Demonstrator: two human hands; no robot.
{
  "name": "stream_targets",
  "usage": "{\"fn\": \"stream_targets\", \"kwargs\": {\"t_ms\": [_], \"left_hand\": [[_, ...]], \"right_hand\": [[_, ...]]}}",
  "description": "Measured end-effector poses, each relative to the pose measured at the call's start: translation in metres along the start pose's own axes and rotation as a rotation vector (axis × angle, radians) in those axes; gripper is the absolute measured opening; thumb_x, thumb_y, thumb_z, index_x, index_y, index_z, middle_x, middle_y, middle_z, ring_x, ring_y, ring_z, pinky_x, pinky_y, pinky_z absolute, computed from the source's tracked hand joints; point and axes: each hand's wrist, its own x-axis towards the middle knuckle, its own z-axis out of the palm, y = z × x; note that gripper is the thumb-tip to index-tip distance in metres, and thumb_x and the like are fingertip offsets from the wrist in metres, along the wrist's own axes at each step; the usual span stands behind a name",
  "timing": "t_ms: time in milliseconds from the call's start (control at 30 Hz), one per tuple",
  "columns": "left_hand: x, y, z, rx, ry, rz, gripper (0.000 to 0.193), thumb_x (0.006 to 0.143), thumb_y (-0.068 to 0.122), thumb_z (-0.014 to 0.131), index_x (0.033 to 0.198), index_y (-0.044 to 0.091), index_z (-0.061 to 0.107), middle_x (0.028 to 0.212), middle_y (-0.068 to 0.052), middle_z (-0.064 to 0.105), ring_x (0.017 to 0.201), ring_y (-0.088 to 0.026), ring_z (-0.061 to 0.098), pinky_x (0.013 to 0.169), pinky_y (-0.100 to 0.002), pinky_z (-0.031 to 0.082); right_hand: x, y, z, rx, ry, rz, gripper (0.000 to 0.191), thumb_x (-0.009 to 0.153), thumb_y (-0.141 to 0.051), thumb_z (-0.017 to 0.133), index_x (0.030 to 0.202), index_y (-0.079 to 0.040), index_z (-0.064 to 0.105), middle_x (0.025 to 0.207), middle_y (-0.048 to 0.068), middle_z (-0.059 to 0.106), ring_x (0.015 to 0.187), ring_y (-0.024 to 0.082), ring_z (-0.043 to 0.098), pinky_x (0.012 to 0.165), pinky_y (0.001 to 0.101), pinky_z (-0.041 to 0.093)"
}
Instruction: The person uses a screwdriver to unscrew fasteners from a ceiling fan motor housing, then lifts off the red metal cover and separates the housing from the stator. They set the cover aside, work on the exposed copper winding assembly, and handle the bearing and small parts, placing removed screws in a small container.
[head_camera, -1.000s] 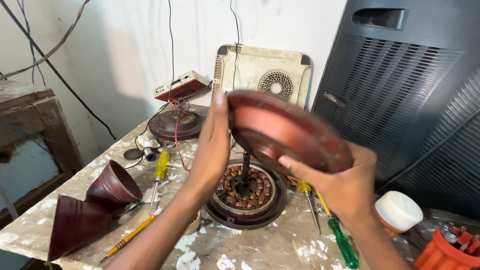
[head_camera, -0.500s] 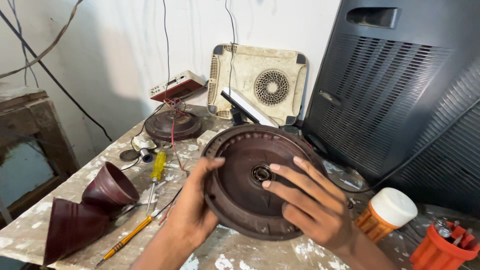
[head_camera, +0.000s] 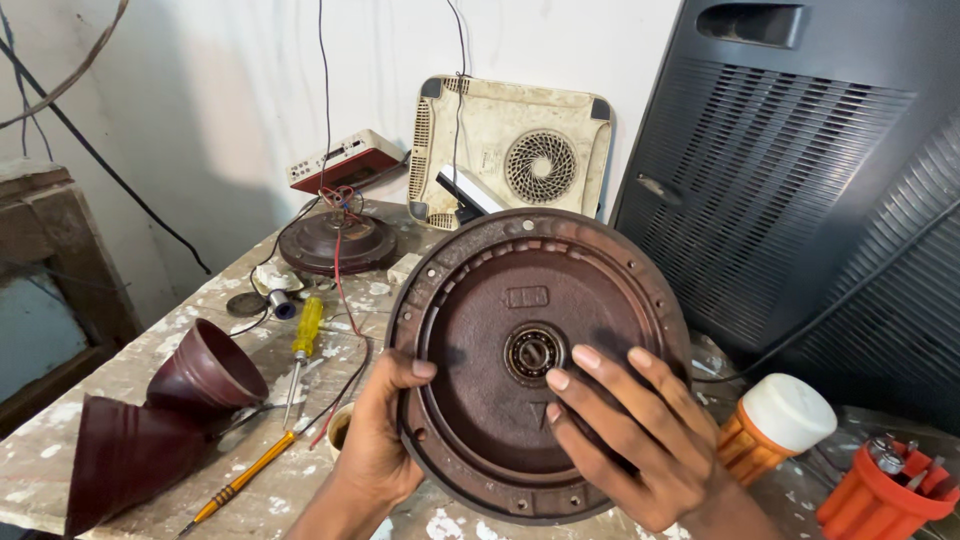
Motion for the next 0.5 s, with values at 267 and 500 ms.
{"fn": "stream_targets", "kwargs": {"t_ms": [267,500], "left_hand": [[0.001,0.001,-0.013,0.061,-0.094,0.024,0.053,0.082,0.011,0.052,0.130,-0.010,0.054,0.108,-0.023,0.070,0.092,-0.030,0.073,0.091,-0.044,0.060],[-0.003,0.002,-0.003,0.153,-0.106,0.148,0.060,0.075,0.005,0.051,0.134,-0.004,0.048,0.119,-0.022,0.065,0.103,-0.029,0.071,0.094,-0.045,0.060]], "right_hand": [[-0.012,-0.004,0.008,-0.092,0.043,-0.022,0.006,0.095,-0.016,0.078,0.099,-0.018,0.073,0.117,-0.002,0.076,0.119,0.020,0.067,0.111,0.0427,0.040],[-0.018,-0.008,0.010,-0.125,0.048,0.018,0.008,0.095,-0.017,0.078,0.101,-0.021,0.074,0.117,-0.005,0.076,0.118,0.016,0.066,0.112,0.0411,0.038]]}}
